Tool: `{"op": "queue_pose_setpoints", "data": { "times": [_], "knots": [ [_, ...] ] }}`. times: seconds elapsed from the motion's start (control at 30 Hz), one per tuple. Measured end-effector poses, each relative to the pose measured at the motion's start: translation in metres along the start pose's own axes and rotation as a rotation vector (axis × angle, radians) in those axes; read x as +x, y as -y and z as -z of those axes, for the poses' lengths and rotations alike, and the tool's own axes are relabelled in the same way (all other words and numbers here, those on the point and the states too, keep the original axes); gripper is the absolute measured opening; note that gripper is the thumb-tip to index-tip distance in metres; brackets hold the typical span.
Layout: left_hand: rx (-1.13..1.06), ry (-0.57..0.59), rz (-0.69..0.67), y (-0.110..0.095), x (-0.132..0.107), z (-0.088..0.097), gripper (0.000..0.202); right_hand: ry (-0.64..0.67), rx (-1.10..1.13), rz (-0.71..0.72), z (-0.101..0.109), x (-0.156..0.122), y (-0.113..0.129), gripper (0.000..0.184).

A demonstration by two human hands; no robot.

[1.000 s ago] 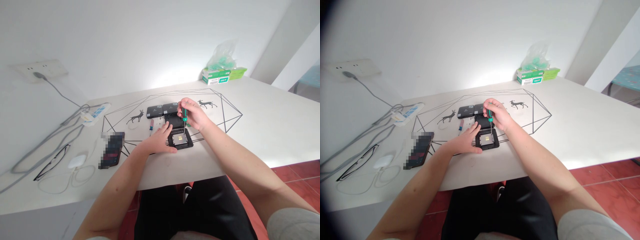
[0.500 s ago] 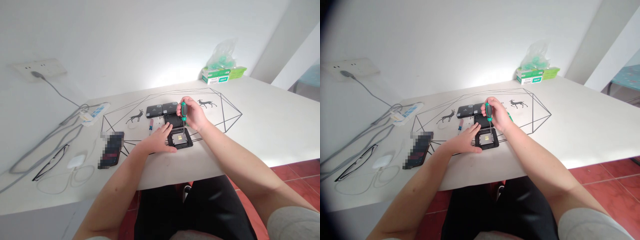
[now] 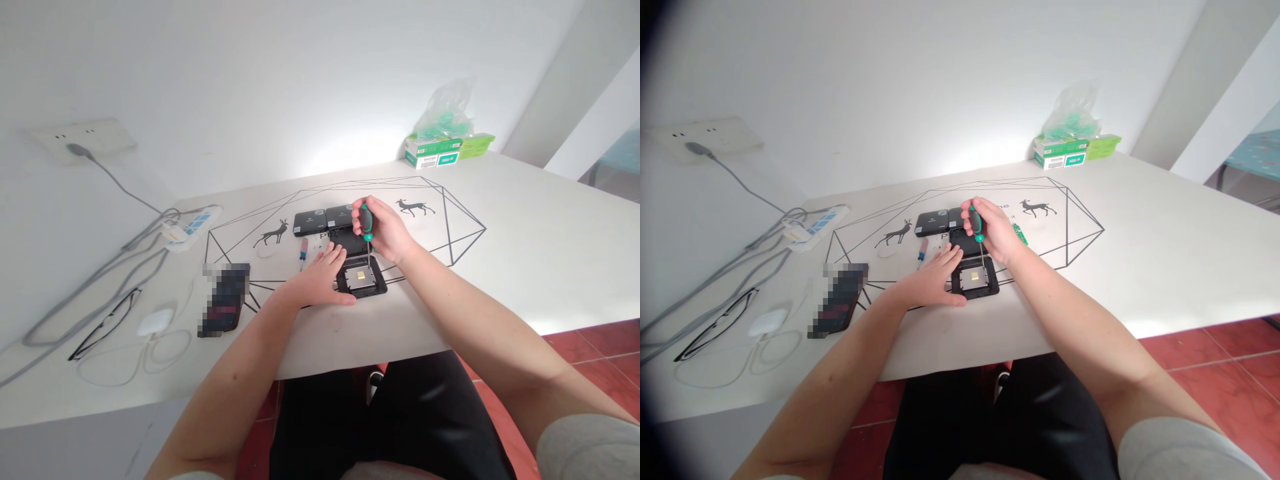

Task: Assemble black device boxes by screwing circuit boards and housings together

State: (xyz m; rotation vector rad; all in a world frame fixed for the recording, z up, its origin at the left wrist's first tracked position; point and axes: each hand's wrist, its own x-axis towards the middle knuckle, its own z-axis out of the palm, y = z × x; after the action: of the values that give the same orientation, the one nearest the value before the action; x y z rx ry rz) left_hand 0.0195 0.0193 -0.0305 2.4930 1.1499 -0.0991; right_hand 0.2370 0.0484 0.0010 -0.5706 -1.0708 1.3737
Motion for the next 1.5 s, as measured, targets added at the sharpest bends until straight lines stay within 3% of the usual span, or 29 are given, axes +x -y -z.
{"op": "queue_pose_setpoints", "data": {
  "times": [0.43, 0.67, 0.77, 0.93, 1.13, 1.37, 1.5],
  "knots": [
    [-0.015, 0.014, 0.005, -0.006, -0.001, 0.002, 0.128, -0.100, -0.010, 0.077, -0.001, 0.002, -0.002, 0.045],
    [-0.042, 0.011, 0.029, -0.005, -0.003, 0.002, 0.129, -0.075, -0.010, 0.068, -0.003, 0.000, 0.000, 0.051],
    [-0.042, 0.003, 0.020, -0.004, -0.003, 0.001, 0.127, -0.098, -0.082, 0.119, 0.000, 0.000, -0.003, 0.045],
    [-0.037, -0.013, 0.011, -0.004, -0.003, 0.001, 0.126, -0.093, -0.112, 0.073, 0.005, 0.002, -0.003, 0.028],
    [-0.023, -0.019, -0.007, -0.003, -0.002, 0.000, 0.126, -0.106, -0.001, 0.086, 0.002, 0.002, -0.002, 0.030],
    [-0.037, 0.000, 0.010, -0.002, -0.002, 0.000, 0.126, -0.154, -0.246, 0.120, 0.002, 0.003, -0.007, 0.038],
    [-0.040, 0.011, 0.011, -0.003, -0.002, 0.001, 0.128, -0.227, -0.266, 0.114, 0.007, 0.007, -0.012, 0.047]
  ]
}}
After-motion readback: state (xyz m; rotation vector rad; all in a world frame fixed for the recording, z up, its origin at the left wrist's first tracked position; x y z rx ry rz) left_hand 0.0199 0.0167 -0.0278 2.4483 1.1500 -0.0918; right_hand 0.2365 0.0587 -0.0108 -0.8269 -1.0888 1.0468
